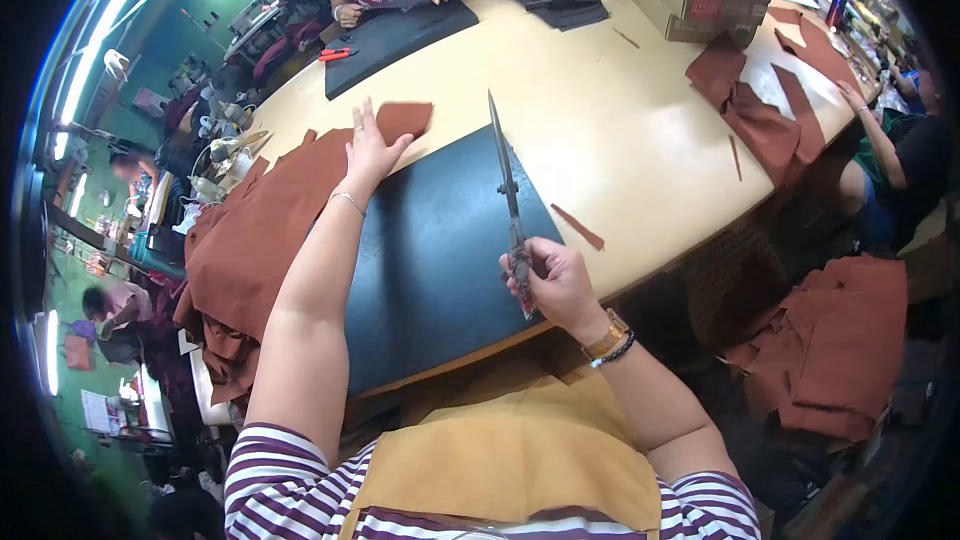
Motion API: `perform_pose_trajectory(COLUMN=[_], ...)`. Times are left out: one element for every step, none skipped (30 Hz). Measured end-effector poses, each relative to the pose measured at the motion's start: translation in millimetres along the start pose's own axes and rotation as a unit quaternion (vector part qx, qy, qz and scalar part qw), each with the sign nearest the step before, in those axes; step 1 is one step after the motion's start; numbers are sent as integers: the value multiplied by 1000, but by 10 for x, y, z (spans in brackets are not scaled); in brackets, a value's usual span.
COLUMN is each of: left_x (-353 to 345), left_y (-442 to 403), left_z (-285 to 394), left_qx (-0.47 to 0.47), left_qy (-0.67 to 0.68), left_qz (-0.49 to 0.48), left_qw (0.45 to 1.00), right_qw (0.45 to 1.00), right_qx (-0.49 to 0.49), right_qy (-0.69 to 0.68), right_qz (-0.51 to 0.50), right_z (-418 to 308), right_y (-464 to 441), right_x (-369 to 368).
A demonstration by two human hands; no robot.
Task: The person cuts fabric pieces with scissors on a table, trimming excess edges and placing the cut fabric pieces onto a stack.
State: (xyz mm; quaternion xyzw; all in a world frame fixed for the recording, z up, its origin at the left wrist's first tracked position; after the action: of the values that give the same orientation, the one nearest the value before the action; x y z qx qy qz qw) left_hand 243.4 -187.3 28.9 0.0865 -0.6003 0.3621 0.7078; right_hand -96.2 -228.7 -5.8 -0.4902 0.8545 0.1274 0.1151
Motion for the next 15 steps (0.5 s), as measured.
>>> perform_pose_trajectory(left_x=[-65,-158,-242,-323,-404,-354,-430,-499,-573,-594,-448,-322,-224,-100,10], left_y=[-60,-123,-157,-171,-162,-165,-193,-200,-191,-188,-100,-22,67,198,361], left_z=[-124,-266,-348,-438,-507,-504,-562,-593,-631,-623,-360,-199,-68,75,215], left_qx=[59,76,96,117,139,124,121,119,116,79,70,47,23,-23,-70], left_qy=[40,55,70,83,96,86,129,172,215,280,386,402,418,400,382], left_qz=[12,25,-15,-57,-99,-57,-44,-33,-24,28,21,27,33,45,56], left_qw=[997,995,993,988,981,987,983,977,969,957,920,914,908,915,920], right_qw=[1000,1000,1000,999,999,999,999,999,998,998,998,998,998,997,997], right_qx=[-6,-13,-21,-23,-25,-27,-30,-24,-21,-18,-22,-23,-23,-30,-15], right_qy=[-2,-5,-11,-16,-16,-17,-18,-33,-48,-62,-59,-54,-51,-62,-70], right_qz=[-6,-13,-20,-19,-22,-27,-31,-28,-23,-17,-17,-16,-14,-23,-20], right_z=[-8,-10,-1,5,-6,-22,-25,-13,16,40,46,31,18,22,10], right_y=[-1,-3,-9,-20,-27,-33,-43,-61,-79,-78,-63,-64,-66,-61,-59], right_x=[2,1,-5,-2,2,15,18,24,39,59,56,56,63,60,56])
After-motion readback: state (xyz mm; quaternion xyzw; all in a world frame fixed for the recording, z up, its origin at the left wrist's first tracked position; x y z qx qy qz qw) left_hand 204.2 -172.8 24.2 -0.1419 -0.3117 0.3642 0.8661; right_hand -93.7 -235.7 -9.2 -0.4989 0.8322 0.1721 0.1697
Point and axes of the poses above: each hand's wrist, its own y-axis away from the middle knuckle, its own x-axis out of the back of the hand, z = x × y, the point moved 8 cm from there along -y, towards the middle knuckle, and after that the axes turned 10 degrees about -x, right-handed, at the moved point
